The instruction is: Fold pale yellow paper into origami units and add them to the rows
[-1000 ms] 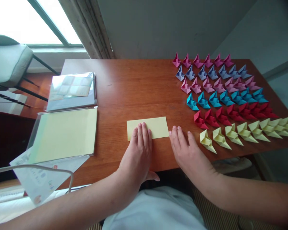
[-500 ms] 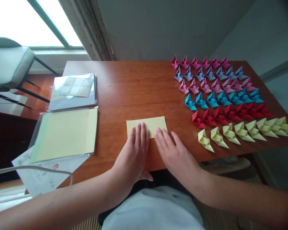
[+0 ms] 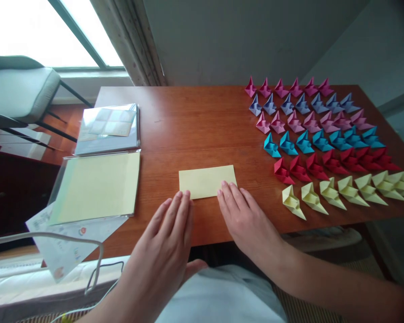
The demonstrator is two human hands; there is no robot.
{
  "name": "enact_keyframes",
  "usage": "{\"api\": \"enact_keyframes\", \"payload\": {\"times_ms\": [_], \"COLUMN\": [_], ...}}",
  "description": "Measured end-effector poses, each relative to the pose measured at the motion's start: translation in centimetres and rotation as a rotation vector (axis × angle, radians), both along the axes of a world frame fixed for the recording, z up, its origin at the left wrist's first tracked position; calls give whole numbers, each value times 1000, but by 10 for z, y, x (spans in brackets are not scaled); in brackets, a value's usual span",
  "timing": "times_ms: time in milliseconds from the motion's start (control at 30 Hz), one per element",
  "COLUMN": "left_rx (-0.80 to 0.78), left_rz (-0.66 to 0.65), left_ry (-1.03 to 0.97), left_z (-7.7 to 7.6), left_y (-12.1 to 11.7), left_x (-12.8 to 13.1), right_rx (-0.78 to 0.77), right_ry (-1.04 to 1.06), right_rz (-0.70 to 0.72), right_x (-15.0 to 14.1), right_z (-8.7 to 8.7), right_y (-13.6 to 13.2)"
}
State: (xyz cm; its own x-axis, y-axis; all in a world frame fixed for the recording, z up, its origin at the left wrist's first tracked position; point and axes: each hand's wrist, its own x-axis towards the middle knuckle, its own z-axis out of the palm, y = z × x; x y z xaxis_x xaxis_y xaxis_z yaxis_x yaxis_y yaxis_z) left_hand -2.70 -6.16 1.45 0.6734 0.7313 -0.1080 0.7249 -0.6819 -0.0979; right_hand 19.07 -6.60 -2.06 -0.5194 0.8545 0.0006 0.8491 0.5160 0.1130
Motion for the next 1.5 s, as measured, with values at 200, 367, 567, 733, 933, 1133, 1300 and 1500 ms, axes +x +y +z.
{"api": "enact_keyframes", "payload": {"times_ms": [200, 367, 567, 733, 933, 1133, 1300, 1500], "left_rx": [33, 42, 15, 87, 109, 117, 136, 124], "left_rz": [52, 68, 128, 177, 132, 137, 176, 270], "left_ry": [-156, -199, -243, -232, -245, -258, -293, -343], "left_z": [-26, -36, -36, -38, -37, -36, -40, -45], "left_y": [5, 3, -2, -6, -5, -4, -10, -14], "left_x": [31, 28, 39, 52, 42, 18, 8, 2], "right_rx": [-50, -73, -21, 14, 28, 67, 97, 95], "right_ry": [76, 91, 45, 58, 72, 82, 69, 84], "right_rz": [-82, -125, -187, -199, -189, -166, -156, -163], "right_x": [-11, -10, 14, 22, 22, 23, 25, 28], "right_z": [6, 10, 12, 10, 7, 5, 2, 0], "right_y": [-1, -3, -7, -9, -10, -10, -11, -11]}}
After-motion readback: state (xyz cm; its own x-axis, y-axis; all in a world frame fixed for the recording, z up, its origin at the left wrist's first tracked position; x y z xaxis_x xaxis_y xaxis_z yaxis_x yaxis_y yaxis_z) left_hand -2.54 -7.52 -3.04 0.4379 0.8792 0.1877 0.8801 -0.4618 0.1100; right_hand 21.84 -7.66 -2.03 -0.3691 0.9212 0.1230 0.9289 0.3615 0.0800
